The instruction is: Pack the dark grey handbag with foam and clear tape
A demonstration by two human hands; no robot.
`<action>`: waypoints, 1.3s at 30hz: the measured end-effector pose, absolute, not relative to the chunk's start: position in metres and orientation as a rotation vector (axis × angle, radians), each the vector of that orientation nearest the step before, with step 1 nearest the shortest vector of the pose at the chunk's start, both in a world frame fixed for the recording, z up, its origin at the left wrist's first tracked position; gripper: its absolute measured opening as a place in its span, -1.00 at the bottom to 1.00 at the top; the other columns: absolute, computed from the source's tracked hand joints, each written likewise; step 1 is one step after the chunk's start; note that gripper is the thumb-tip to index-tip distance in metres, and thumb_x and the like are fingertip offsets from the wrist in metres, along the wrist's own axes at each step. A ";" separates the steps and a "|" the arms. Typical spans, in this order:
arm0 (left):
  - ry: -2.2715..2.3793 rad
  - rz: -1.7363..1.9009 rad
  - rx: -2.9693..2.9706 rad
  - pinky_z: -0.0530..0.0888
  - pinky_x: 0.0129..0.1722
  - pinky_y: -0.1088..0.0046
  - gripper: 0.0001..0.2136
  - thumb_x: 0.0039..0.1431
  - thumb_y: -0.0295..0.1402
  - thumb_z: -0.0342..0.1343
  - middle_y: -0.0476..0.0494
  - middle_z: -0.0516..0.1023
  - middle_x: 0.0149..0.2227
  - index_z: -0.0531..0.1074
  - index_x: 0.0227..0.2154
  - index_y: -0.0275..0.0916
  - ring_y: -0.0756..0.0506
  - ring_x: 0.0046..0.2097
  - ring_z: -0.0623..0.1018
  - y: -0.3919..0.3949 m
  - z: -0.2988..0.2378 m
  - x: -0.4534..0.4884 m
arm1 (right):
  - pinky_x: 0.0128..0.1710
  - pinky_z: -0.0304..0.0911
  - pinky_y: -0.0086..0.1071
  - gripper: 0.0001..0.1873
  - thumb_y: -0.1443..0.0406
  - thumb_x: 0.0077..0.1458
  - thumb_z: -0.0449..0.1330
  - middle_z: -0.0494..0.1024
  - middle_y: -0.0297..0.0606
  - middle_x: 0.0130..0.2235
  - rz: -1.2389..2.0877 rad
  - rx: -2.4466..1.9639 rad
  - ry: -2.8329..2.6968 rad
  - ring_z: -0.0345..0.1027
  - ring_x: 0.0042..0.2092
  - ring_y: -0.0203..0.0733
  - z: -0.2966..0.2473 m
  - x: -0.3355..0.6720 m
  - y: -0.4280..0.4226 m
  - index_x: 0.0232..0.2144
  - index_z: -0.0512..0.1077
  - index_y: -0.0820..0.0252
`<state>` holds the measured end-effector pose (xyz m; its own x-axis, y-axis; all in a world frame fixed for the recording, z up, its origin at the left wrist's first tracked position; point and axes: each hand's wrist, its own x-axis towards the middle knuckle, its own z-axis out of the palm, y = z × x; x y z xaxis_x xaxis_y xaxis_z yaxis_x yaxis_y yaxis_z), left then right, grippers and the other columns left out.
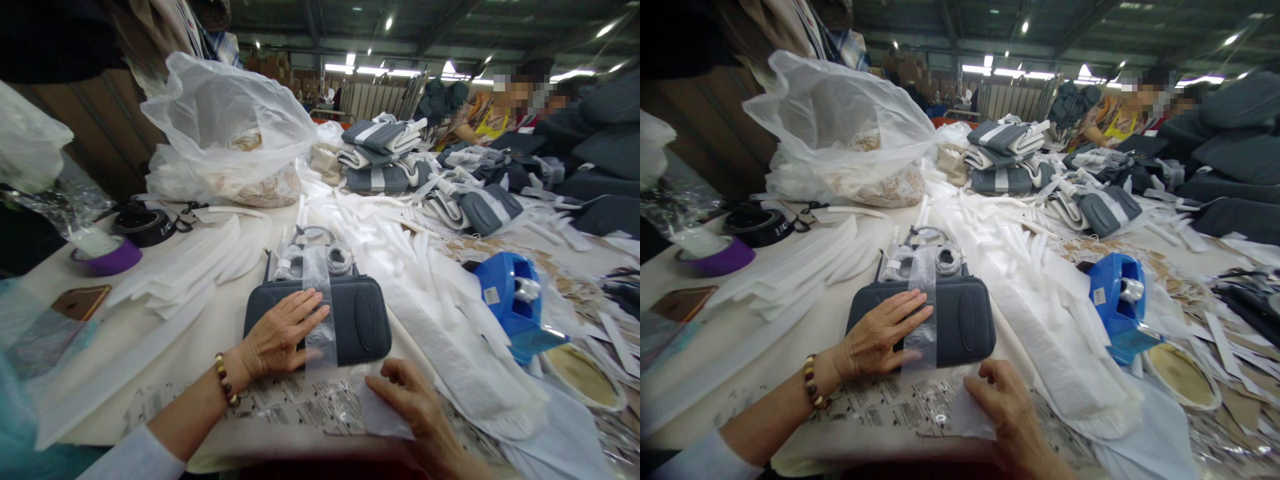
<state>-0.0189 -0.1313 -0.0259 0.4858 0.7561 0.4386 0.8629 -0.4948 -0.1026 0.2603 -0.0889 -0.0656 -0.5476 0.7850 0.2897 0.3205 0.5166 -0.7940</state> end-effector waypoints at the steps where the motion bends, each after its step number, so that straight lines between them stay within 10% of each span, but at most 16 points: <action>1: -1.372 -0.484 -2.429 0.37 0.11 0.08 -0.42 0.14 -0.09 0.10 -0.44 0.35 0.12 0.26 0.10 -0.41 -0.32 0.18 0.32 -0.131 -0.026 -0.019 | -0.35 0.32 -0.36 -0.79 0.22 0.22 0.08 0.54 -0.24 -0.32 0.748 -0.702 -2.237 0.40 -0.29 -0.17 -0.065 0.256 -0.094 -0.30 0.51 0.14; 7: -1.382 -0.524 -2.417 0.40 0.08 0.08 -0.42 0.13 -0.04 0.09 -0.42 0.37 0.10 0.29 0.07 -0.40 -0.33 0.16 0.34 -0.128 -0.026 -0.019 | -0.29 0.29 -0.35 -0.65 0.43 0.29 -0.14 0.55 -0.17 -0.39 0.286 -0.013 -2.303 0.35 -0.29 -0.20 -0.064 0.200 -0.127 -0.33 0.43 0.38; 19: -1.278 -0.512 -2.275 0.44 0.07 0.19 -0.69 0.22 -0.54 -0.09 -0.34 0.42 0.05 0.35 0.01 -0.37 -0.25 0.14 0.37 -0.128 -0.037 -0.017 | -0.33 0.26 -0.33 -0.67 0.39 0.31 -0.15 0.52 -0.15 -0.29 0.421 -0.017 -2.432 0.32 -0.26 -0.20 -0.067 0.212 -0.122 -0.24 0.41 0.34; 33: -1.182 -0.573 -2.307 0.48 0.03 0.18 -0.72 0.24 -0.48 -0.03 -0.45 0.45 0.02 0.34 -0.02 -0.47 -0.31 0.10 0.42 -0.136 -0.035 -0.017 | -0.04 0.28 -0.14 -0.67 0.41 0.26 -0.10 0.30 -0.04 0.09 0.058 -0.301 -2.317 0.16 0.11 -0.03 -0.057 0.210 -0.101 -0.39 0.43 0.20; 39: -1.171 -0.560 -2.315 0.48 0.03 0.21 -0.72 0.26 -0.50 -0.10 -0.47 0.45 0.01 0.34 -0.02 -0.49 -0.31 0.09 0.43 -0.135 -0.035 -0.016 | 0.04 0.20 -0.23 -0.66 0.45 0.28 -0.13 0.53 -0.16 -0.09 0.053 -0.012 -2.353 0.29 0.02 -0.16 -0.042 0.196 -0.094 -0.29 0.45 0.27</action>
<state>-0.0158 -0.1354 -0.0349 0.5496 0.6262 0.5531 0.8237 -0.5169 -0.2333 0.1964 -0.0944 -0.0424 -0.7051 0.0243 0.7087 -0.0076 0.9991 -0.0419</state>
